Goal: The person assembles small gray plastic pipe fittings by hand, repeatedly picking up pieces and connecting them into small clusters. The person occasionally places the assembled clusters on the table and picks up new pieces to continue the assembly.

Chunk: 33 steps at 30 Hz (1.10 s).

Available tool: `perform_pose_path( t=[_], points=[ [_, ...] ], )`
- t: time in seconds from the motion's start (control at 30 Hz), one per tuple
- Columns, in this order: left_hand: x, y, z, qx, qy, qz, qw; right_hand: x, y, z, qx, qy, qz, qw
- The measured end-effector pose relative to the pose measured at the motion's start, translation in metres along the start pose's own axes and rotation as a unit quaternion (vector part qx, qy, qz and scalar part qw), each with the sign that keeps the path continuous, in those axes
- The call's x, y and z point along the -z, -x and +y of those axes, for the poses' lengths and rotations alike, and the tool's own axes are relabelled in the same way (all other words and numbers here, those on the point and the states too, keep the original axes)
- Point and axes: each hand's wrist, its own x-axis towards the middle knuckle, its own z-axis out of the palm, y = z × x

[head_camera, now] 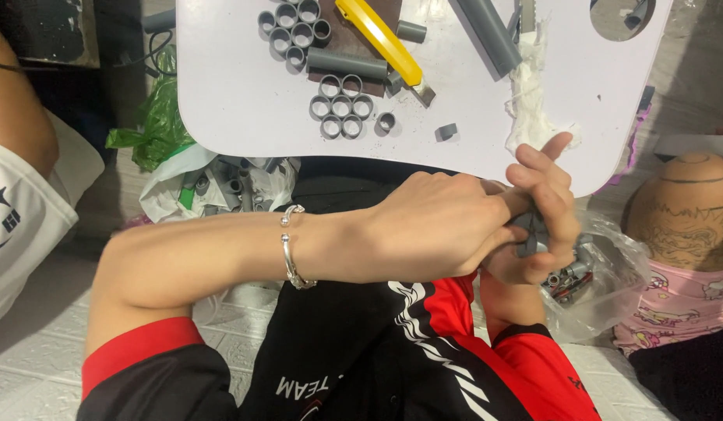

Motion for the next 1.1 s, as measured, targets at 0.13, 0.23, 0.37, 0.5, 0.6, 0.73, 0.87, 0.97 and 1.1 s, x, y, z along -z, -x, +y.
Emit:
perform_pose_path(
  t=[0.13,0.23,0.37,0.5,0.6,0.73,0.87,0.97,1.1],
  points=[
    [-0.004,-0.005,-0.011,-0.009,-0.005,-0.003,1.0,0.007,-0.002,0.0,0.004,-0.004,-0.057,0.998],
    [-0.005,-0.006,-0.021,-0.028,-0.005,-0.01,1.0,0.008,-0.005,-0.004,-0.017,0.024,-0.109,0.994],
    [0.002,-0.004,-0.028,-0.048,0.01,-0.009,0.999,0.005,-0.011,-0.01,-0.049,0.032,-0.158,0.986],
    [0.014,0.002,-0.033,-0.112,0.066,0.035,0.991,0.002,-0.015,0.006,-0.037,0.014,-0.204,0.978],
    [0.011,-0.002,-0.044,-0.119,0.049,0.037,0.991,-0.002,-0.015,0.006,-0.072,0.013,-0.217,0.974],
    [0.004,0.001,-0.053,-0.125,0.059,0.056,0.989,0.003,-0.018,0.011,-0.101,-0.006,-0.237,0.966],
    [0.005,0.004,-0.057,-0.166,0.096,0.098,0.977,0.006,-0.029,0.01,-0.09,0.0,-0.271,0.958],
    [-0.005,0.003,-0.071,-0.201,0.148,0.134,0.959,0.007,-0.03,0.009,-0.115,-0.061,-0.25,0.96],
    [-0.011,0.002,-0.079,-0.236,0.21,0.221,0.923,-0.011,-0.021,0.013,-0.286,-0.192,-0.086,0.935]
  ],
)
